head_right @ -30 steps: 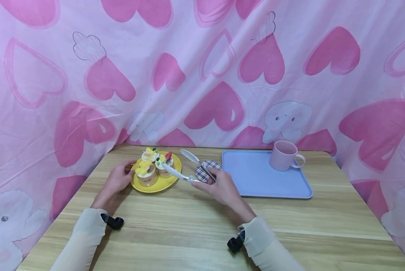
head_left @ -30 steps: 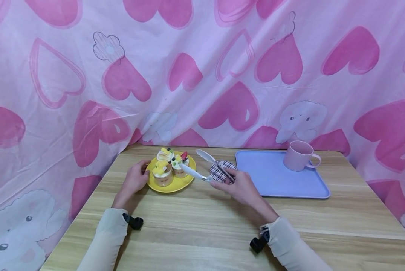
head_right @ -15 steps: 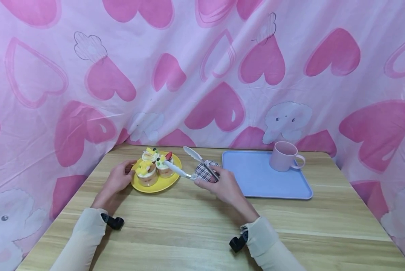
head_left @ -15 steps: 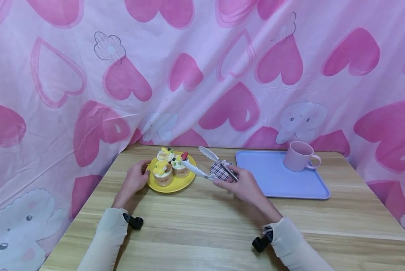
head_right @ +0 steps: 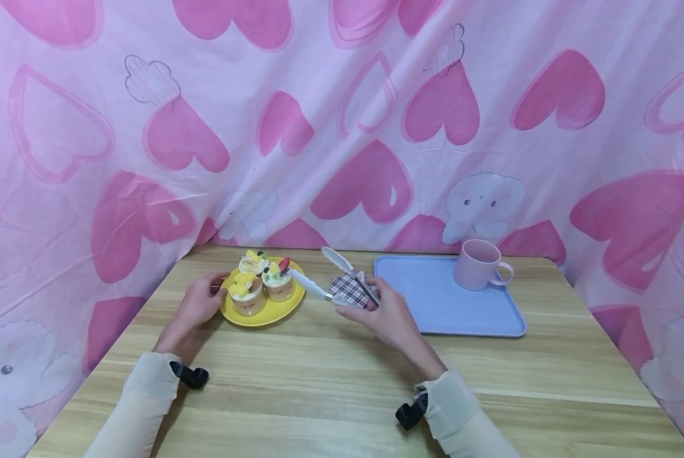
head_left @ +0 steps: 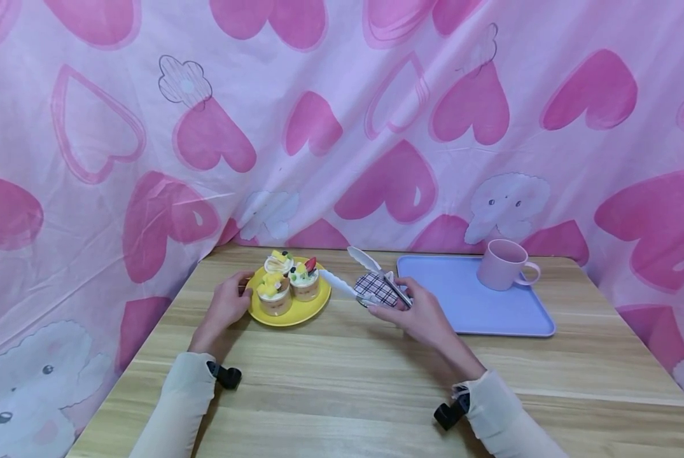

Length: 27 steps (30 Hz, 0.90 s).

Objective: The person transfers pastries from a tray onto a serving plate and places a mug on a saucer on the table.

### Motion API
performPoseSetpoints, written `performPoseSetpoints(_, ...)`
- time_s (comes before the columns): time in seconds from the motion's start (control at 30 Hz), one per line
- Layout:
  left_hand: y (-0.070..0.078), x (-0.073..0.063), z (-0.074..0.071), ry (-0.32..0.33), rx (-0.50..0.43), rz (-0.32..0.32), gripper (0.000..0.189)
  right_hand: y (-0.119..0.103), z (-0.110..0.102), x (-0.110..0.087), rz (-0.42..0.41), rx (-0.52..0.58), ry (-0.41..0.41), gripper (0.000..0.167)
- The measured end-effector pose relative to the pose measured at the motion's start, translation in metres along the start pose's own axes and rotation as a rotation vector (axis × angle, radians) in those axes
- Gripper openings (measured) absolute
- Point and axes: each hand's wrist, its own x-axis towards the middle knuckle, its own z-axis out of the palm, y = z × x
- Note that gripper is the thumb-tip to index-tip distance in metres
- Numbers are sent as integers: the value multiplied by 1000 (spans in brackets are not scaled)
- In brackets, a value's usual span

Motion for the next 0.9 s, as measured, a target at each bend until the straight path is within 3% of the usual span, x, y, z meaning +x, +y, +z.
performPoseSetpoints(0.17,0,-1,-1,11,7,25,49,4,-5,-4,-2,11,13,85)
performPoseSetpoints(0.5,0,-1,-1,-1,14,6,50,11,-14,-13,24,11,26,85)
performPoseSetpoints(0.9,0,-1,0,8,10,17,50,23,-24,-21,36,-62,66,87)
